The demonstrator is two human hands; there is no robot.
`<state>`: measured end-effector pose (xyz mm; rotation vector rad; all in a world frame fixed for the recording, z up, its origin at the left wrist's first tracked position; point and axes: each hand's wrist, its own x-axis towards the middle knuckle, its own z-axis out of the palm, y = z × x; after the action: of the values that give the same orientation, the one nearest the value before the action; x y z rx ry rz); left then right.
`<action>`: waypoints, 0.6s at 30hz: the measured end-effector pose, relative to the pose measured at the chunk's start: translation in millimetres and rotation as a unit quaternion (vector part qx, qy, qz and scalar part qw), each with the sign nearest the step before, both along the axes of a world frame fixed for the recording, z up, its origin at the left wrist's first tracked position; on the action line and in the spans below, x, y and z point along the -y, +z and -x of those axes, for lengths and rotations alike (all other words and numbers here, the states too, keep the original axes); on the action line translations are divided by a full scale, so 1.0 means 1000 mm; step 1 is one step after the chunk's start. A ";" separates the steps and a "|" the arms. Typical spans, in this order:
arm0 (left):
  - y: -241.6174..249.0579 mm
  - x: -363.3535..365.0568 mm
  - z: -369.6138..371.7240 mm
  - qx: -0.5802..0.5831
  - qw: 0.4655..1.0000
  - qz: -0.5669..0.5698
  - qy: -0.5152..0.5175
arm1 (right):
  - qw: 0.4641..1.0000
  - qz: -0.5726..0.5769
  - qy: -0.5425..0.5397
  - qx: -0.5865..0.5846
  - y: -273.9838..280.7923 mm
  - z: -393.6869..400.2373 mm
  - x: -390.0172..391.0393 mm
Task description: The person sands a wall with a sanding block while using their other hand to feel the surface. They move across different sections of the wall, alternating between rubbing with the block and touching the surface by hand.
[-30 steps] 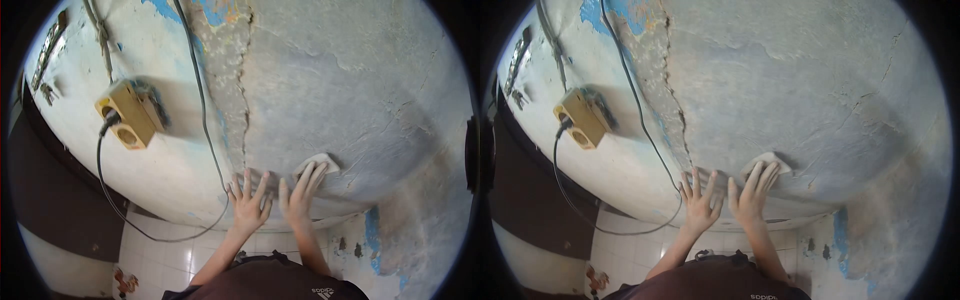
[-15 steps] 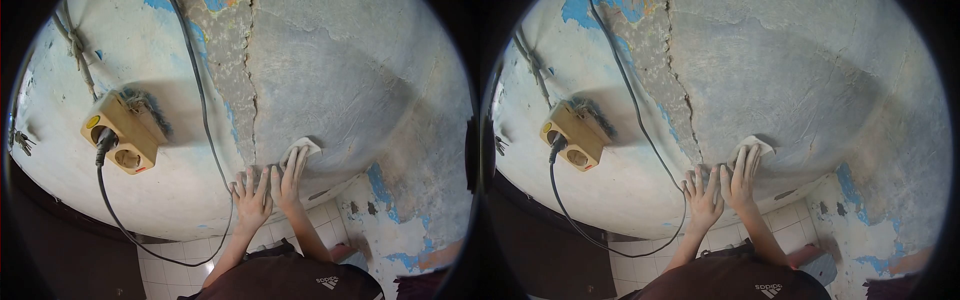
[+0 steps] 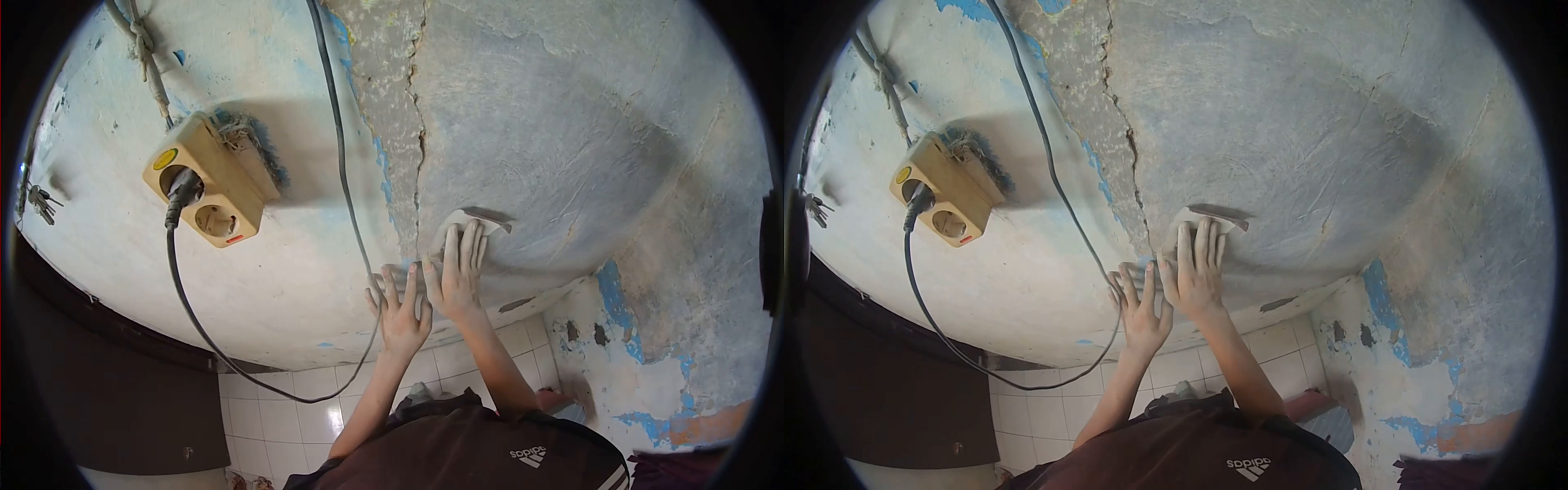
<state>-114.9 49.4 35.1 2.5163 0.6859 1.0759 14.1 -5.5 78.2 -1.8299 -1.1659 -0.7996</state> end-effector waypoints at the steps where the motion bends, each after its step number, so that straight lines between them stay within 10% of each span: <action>1: -0.005 0.003 0.002 -0.022 1.000 0.019 0.002 | 1.000 0.007 0.010 0.003 0.003 -0.001 0.003; 9: -0.017 0.005 0.014 -0.106 0.993 -0.032 0.048 | 0.999 -0.029 -0.015 0.012 0.054 -0.021 0.015; 18: -0.048 -0.057 0.040 -0.149 0.974 -0.161 -0.063 | 0.984 0.113 -0.081 -0.112 -0.100 0.052 -0.010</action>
<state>-155.3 106.1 -13.0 2.9947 0.4434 0.8288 -37.4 4.5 -22.0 -2.1624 -1.0046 -0.5481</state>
